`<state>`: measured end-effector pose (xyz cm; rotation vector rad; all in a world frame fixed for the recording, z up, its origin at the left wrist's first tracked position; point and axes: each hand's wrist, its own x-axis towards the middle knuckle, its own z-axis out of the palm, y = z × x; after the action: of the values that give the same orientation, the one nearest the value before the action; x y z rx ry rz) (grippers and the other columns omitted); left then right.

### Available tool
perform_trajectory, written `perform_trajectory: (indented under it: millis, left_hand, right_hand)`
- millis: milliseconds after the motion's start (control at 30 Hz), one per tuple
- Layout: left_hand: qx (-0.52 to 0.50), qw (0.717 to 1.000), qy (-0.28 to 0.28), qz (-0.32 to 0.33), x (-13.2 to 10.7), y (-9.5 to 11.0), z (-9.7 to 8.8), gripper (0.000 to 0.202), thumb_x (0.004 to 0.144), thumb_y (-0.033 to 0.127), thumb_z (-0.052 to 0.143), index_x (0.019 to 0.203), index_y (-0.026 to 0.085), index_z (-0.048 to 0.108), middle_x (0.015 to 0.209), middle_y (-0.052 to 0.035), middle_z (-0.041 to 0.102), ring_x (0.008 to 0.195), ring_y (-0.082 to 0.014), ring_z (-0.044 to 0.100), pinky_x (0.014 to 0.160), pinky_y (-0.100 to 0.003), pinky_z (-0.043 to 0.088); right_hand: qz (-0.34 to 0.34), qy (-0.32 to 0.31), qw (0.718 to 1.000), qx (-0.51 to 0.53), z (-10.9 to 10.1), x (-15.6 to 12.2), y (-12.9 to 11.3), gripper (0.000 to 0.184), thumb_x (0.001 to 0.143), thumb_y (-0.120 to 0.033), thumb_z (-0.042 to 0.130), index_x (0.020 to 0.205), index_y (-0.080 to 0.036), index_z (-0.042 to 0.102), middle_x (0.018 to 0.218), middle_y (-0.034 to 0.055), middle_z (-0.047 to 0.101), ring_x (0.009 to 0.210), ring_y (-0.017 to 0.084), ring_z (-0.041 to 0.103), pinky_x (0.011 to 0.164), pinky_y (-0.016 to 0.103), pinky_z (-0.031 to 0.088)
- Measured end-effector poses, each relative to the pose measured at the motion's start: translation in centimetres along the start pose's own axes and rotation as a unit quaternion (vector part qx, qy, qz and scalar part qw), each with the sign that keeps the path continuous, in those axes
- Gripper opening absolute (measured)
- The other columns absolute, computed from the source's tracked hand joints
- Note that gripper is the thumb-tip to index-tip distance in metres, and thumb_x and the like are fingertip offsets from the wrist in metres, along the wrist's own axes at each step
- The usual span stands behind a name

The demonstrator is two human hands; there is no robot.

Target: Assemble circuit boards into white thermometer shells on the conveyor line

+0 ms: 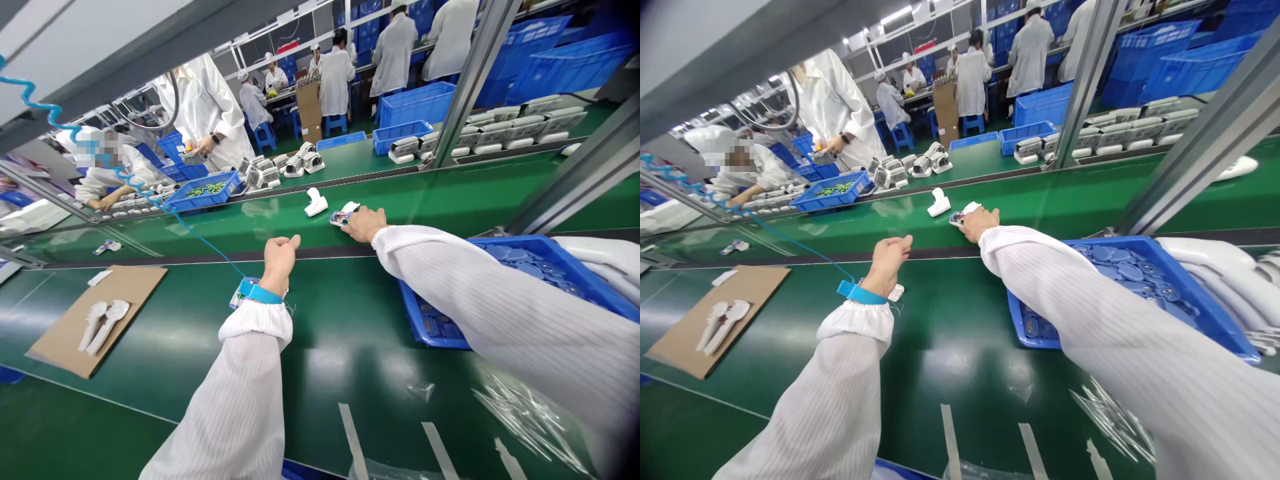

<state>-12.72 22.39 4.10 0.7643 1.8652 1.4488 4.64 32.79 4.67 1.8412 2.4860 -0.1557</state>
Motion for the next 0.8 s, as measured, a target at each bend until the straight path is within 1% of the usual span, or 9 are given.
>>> perform_trajectory:
  millis: [133, 200, 267, 333, 400, 467, 567, 700, 800]
  left_hand:
    - [-0.100, 0.987, -0.120, -0.047, -4.1, 0.7, 2.5, 0.041, 0.085, 0.050, 0.075, 0.088, 0.011, 0.064, 0.091, -0.0125, 0.069, 0.082, -0.0187, 0.068, 0.077, -0.033, 0.055]
    - [-0.146, 0.977, -0.151, -0.047, -6.7, 0.8, 3.0, 0.040, 0.083, 0.050, 0.076, 0.087, 0.011, 0.064, 0.088, -0.0101, 0.069, 0.074, -0.0158, 0.065, 0.069, -0.029, 0.052]
    - [-0.139, 0.975, -0.173, -0.029, -9.8, 0.4, 2.6, 0.036, 0.076, 0.041, 0.083, 0.086, 0.012, 0.065, 0.080, -0.0057, 0.067, 0.067, -0.0130, 0.059, 0.062, -0.025, 0.046]
    - [-0.073, 0.971, -0.228, 0.010, -13.2, -0.3, 1.4, 0.034, 0.071, 0.034, 0.087, 0.088, 0.013, 0.066, 0.076, -0.0024, 0.066, 0.063, -0.0118, 0.056, 0.059, -0.025, 0.043]
    - [0.010, 0.950, -0.305, 0.060, -16.4, -1.0, 0.2, 0.030, 0.072, 0.030, 0.086, 0.091, 0.016, 0.068, 0.077, -0.0005, 0.067, 0.065, -0.0121, 0.056, 0.061, -0.024, 0.043]
    - [0.079, 0.927, -0.353, 0.098, -19.0, -1.6, -0.6, 0.023, 0.076, 0.029, 0.083, 0.091, 0.018, 0.069, 0.078, 0.0008, 0.069, 0.068, -0.0125, 0.057, 0.063, -0.024, 0.042]
    - [0.136, 0.907, -0.378, 0.124, -21.6, -2.4, -0.8, 0.017, 0.078, 0.026, 0.081, 0.090, 0.020, 0.071, 0.078, 0.0017, 0.070, 0.067, -0.0134, 0.056, 0.062, -0.026, 0.040]
    - [0.159, 0.888, -0.399, 0.166, -22.7, -3.9, -0.5, 0.015, 0.085, 0.030, 0.076, 0.095, 0.021, 0.068, 0.089, -0.0006, 0.071, 0.078, -0.0165, 0.060, 0.071, -0.029, 0.042]
    - [0.171, 0.903, -0.370, 0.134, -22.9, -5.4, -0.6, 0.021, 0.090, 0.039, 0.071, 0.094, 0.021, 0.060, 0.087, -0.0008, 0.067, 0.078, -0.0168, 0.058, 0.071, -0.030, 0.041]
  right_hand:
    - [-0.099, 0.046, 0.994, 0.014, -1.7, -7.9, -1.0, 0.049, 0.104, -0.049, 0.048, 0.122, -0.007, 0.065, 0.125, 0.0231, 0.063, 0.110, 0.032, 0.065, 0.093, 0.044, 0.044]
    - [-0.157, 0.054, 0.986, 0.025, -1.8, -13.2, -0.6, 0.043, 0.102, -0.049, 0.052, 0.121, -0.012, 0.065, 0.121, 0.0172, 0.066, 0.104, 0.029, 0.066, 0.086, 0.038, 0.042]
    - [-0.182, 0.068, 0.980, 0.051, -1.5, -18.5, 0.7, 0.036, 0.103, -0.046, 0.052, 0.119, -0.017, 0.067, 0.115, 0.0109, 0.070, 0.096, 0.025, 0.067, 0.081, 0.037, 0.040]
    - [-0.184, 0.147, 0.959, 0.157, -0.9, -23.0, 2.6, 0.023, 0.105, -0.037, 0.052, 0.109, -0.024, 0.070, 0.105, 0.0025, 0.074, 0.092, 0.020, 0.068, 0.079, 0.035, 0.037]
    - [-0.169, 0.222, 0.933, 0.228, -0.2, -26.3, 4.2, 0.019, 0.105, -0.031, 0.052, 0.102, -0.026, 0.071, 0.100, -0.0019, 0.075, 0.091, 0.017, 0.067, 0.078, 0.034, 0.036]
    - [-0.164, 0.247, 0.922, 0.250, 0.7, -28.4, 5.1, 0.016, 0.104, -0.029, 0.054, 0.103, -0.027, 0.070, 0.101, -0.0024, 0.074, 0.091, 0.016, 0.066, 0.078, 0.033, 0.036]
    - [-0.167, 0.227, 0.926, 0.253, 1.6, -30.0, 4.9, 0.012, 0.103, -0.028, 0.058, 0.100, -0.027, 0.069, 0.099, -0.0029, 0.072, 0.088, 0.016, 0.062, 0.078, 0.034, 0.035]
    - [-0.163, 0.237, 0.935, 0.209, 1.1, -31.6, 4.4, 0.028, 0.105, -0.024, 0.048, 0.083, -0.025, 0.066, 0.085, -0.0028, 0.071, 0.074, 0.015, 0.059, 0.073, 0.036, 0.032]
    - [-0.106, 0.223, 0.947, 0.206, 1.3, -33.0, 6.5, 0.029, 0.105, -0.038, 0.046, 0.088, -0.027, 0.066, 0.087, 0.0018, 0.072, 0.075, 0.019, 0.062, 0.072, 0.038, 0.037]
